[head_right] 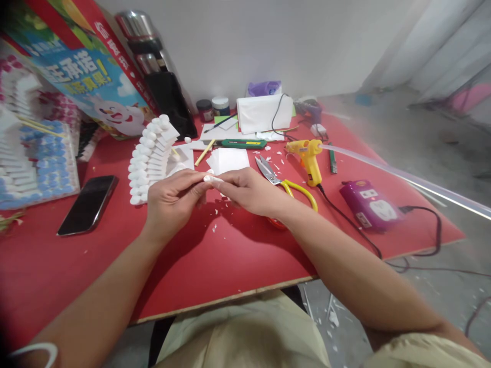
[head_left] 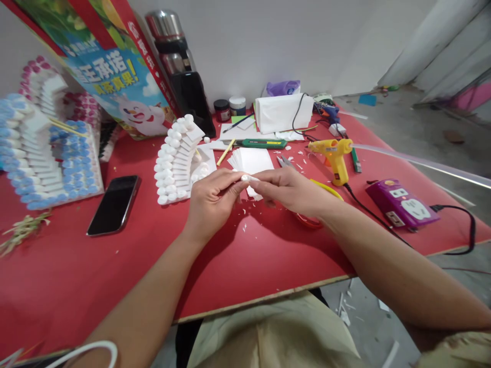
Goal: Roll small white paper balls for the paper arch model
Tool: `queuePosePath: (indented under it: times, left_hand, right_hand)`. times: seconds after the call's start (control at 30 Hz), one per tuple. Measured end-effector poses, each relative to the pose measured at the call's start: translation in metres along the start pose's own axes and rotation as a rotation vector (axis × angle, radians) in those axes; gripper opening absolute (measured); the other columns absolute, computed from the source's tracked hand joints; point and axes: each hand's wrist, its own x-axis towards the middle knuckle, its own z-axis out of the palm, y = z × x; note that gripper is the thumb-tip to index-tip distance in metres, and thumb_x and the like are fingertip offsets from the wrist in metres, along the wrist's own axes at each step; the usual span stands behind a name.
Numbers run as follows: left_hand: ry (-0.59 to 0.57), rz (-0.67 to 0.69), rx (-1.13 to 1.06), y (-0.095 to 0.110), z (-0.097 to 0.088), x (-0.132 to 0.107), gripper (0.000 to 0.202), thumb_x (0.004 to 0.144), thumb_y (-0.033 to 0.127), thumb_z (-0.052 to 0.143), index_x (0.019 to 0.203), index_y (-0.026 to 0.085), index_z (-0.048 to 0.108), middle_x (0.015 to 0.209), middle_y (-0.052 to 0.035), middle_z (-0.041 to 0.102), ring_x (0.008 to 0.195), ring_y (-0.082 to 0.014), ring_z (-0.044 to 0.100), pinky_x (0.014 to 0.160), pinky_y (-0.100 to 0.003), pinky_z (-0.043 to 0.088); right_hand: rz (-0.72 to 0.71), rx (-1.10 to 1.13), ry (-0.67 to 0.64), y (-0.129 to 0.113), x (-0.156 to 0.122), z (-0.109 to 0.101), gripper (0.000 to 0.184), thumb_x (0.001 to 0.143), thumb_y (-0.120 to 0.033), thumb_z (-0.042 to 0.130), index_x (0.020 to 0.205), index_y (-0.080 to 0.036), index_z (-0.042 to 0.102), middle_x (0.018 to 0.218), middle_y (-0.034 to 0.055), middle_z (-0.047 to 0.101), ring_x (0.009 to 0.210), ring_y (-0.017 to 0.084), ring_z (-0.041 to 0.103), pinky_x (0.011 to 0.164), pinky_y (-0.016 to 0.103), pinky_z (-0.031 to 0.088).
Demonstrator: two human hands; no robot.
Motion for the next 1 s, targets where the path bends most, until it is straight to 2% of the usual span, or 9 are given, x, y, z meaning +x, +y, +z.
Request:
queuePosePath:
  times: [0.1, 0.2, 0.27, 0.33, 0.43, 0.57, 0.7, 0.83, 1.0]
  left_hand:
    - [0.029, -0.051, -0.004, 0.001, 0.003, -0.001, 0.014, 0.095, 0.027, 0.069, 0.098, 0.023, 0.082, 0.08, -0.0027, 0.074, 0.074, -0.0166, 0.066, 0.072, -0.028, 0.052]
    - [0.058, -0.078, -0.005, 0.002, 0.006, -0.002, 0.013, 0.095, 0.026, 0.069, 0.095, 0.023, 0.082, 0.072, -0.0012, 0.07, 0.069, -0.0161, 0.064, 0.071, -0.029, 0.05]
    - [0.063, -0.08, -0.003, 0.002, 0.008, -0.002, 0.012, 0.094, 0.026, 0.07, 0.094, 0.024, 0.082, 0.07, -0.0007, 0.069, 0.068, -0.0163, 0.063, 0.07, -0.029, 0.05]
    - [0.063, -0.079, 0.004, 0.002, 0.008, -0.003, 0.011, 0.094, 0.028, 0.071, 0.093, 0.024, 0.082, 0.069, -0.0006, 0.069, 0.067, -0.0167, 0.063, 0.07, -0.03, 0.051]
    - [0.071, -0.071, 0.011, 0.003, 0.007, -0.004, 0.013, 0.093, 0.031, 0.071, 0.091, 0.024, 0.082, 0.069, -0.001, 0.069, 0.064, -0.0161, 0.063, 0.068, -0.029, 0.051]
    - [0.094, -0.033, 0.037, 0.003, 0.008, -0.006, 0.015, 0.094, 0.033, 0.07, 0.093, 0.023, 0.082, 0.07, -0.0018, 0.068, 0.065, -0.0161, 0.063, 0.068, -0.029, 0.052]
    - [0.078, 0.052, 0.147, 0.002, 0.01, -0.009, 0.02, 0.098, 0.027, 0.064, 0.105, 0.02, 0.081, 0.075, -0.0046, 0.07, 0.072, -0.0171, 0.066, 0.073, -0.029, 0.052]
    - [0.053, 0.102, 0.211, 0.005, 0.012, -0.01, 0.027, 0.1, 0.018, 0.057, 0.116, 0.018, 0.078, 0.085, -0.0065, 0.072, 0.076, -0.0161, 0.067, 0.073, -0.027, 0.052]
    - [0.044, 0.01, 0.077, 0.01, 0.01, -0.008, 0.02, 0.097, 0.021, 0.064, 0.109, 0.022, 0.081, 0.083, -0.0042, 0.072, 0.077, -0.016, 0.067, 0.074, -0.028, 0.052]
  right_hand:
    - [-0.096, -0.275, 0.186, 0.003, 0.001, 0.007, 0.041, 0.102, -0.042, 0.052, 0.068, -0.019, 0.05, 0.059, -0.0049, 0.037, 0.056, 0.01, 0.035, 0.055, 0.028, 0.026]
    - [-0.246, -0.541, 0.348, 0.008, 0.001, 0.014, 0.039, 0.1, -0.03, 0.052, 0.065, -0.021, 0.036, 0.059, -0.0038, 0.038, 0.057, 0.011, 0.034, 0.059, 0.03, 0.025]
    - [-0.319, -0.636, 0.357, 0.011, 0.0, 0.017, 0.033, 0.099, -0.025, 0.049, 0.068, -0.022, 0.038, 0.063, -0.0009, 0.045, 0.061, 0.013, 0.04, 0.062, 0.032, 0.026]
    - [-0.351, -0.68, 0.303, 0.012, -0.001, 0.018, 0.026, 0.099, -0.023, 0.045, 0.074, -0.021, 0.044, 0.071, 0.0028, 0.054, 0.067, 0.016, 0.046, 0.065, 0.032, 0.029]
    - [-0.36, -0.694, 0.232, 0.011, -0.002, 0.016, 0.022, 0.1, -0.023, 0.044, 0.079, -0.021, 0.048, 0.077, 0.0055, 0.058, 0.071, 0.017, 0.05, 0.066, 0.032, 0.031]
    - [-0.335, -0.636, 0.22, 0.008, -0.002, 0.015, 0.029, 0.105, -0.029, 0.04, 0.079, -0.02, 0.049, 0.076, 0.005, 0.058, 0.069, 0.017, 0.051, 0.066, 0.031, 0.033]
    - [-0.296, -0.606, 0.226, 0.008, -0.002, 0.017, 0.03, 0.106, -0.029, 0.041, 0.079, -0.019, 0.05, 0.078, 0.0057, 0.059, 0.072, 0.017, 0.053, 0.069, 0.031, 0.035]
    - [-0.291, -0.543, 0.254, 0.008, -0.002, 0.017, 0.033, 0.105, -0.029, 0.044, 0.073, -0.02, 0.046, 0.072, 0.0027, 0.054, 0.067, 0.015, 0.05, 0.067, 0.031, 0.035]
    - [-0.319, -0.425, 0.272, 0.005, -0.003, 0.013, 0.034, 0.103, -0.025, 0.049, 0.069, -0.02, 0.048, 0.068, 0.0001, 0.053, 0.064, 0.013, 0.048, 0.065, 0.029, 0.035]
